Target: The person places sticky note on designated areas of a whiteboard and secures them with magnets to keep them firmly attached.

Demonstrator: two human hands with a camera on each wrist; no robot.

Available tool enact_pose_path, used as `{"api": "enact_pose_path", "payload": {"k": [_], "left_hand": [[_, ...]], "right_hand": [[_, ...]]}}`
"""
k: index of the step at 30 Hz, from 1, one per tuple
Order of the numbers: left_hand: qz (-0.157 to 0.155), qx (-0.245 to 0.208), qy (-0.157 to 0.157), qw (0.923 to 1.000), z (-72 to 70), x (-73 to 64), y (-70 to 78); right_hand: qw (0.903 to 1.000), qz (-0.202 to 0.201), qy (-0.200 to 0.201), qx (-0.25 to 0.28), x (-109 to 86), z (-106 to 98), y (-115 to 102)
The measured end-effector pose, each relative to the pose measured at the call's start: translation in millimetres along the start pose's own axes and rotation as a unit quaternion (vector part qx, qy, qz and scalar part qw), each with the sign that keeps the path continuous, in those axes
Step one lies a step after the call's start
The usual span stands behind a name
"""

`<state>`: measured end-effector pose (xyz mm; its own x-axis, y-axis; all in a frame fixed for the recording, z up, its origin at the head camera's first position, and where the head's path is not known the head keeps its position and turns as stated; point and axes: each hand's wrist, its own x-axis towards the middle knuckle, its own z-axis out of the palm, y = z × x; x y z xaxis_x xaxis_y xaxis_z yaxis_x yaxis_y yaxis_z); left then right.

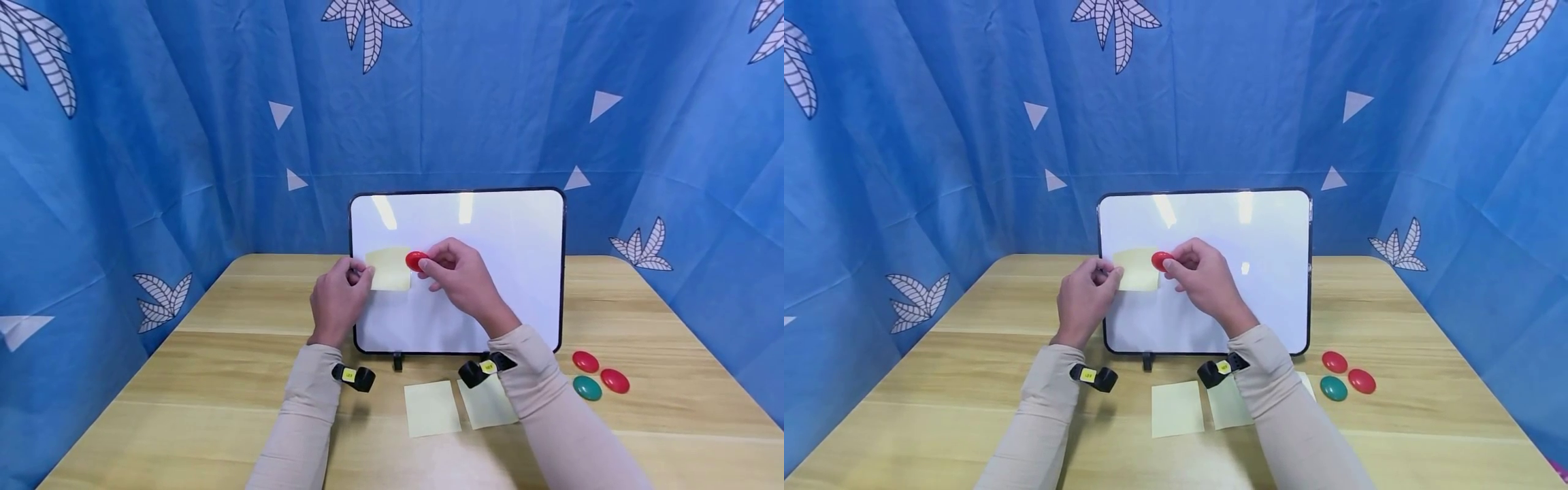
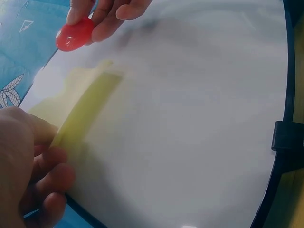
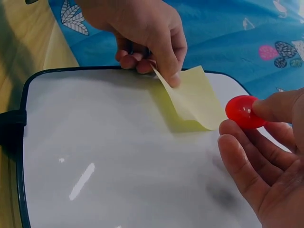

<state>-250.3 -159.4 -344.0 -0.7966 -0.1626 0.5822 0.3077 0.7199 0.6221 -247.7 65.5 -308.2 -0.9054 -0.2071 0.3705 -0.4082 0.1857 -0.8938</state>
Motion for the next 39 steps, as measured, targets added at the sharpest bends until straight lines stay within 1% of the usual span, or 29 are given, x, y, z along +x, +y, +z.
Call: {"api": "enact_pose_path", "payload": {"k": [4,12,18,26,33,39], "left_hand": [[-0.004,-0.001,-0.002,1.0000,-0.7,1.0,0.0],[0.003,-0.005,0.008,0.9999,0.3,1.7,-1.1],[0.005,-0.009,0.007,0.9999,1.8,0.1,-1.4],[0.002,-0.007,0.002,1.0000,2.2,-0.7,-1.5],[0.015,-0.002,0.008,0.9999,3.5,1.3,-2.3],[0.016,-0.003,0.012,0.9998,3.3,2.0,-1.5]], "right_hand": [[1.0000,0.001,-0.002,-0.010,2.6,2.4,-1.5],[0.9997,-0.005,-0.003,-0.025,7.4,7.5,-5.5],[0.9996,-0.008,-0.001,-0.026,9.3,11.8,-6.0],[0.9986,-0.015,-0.004,-0.050,12.9,16.3,-7.5],[0.9976,-0.020,-0.007,-0.066,15.2,18.0,-10.7],[0.9977,-0.030,-0.015,-0.058,18.5,20.8,-10.7]]}}
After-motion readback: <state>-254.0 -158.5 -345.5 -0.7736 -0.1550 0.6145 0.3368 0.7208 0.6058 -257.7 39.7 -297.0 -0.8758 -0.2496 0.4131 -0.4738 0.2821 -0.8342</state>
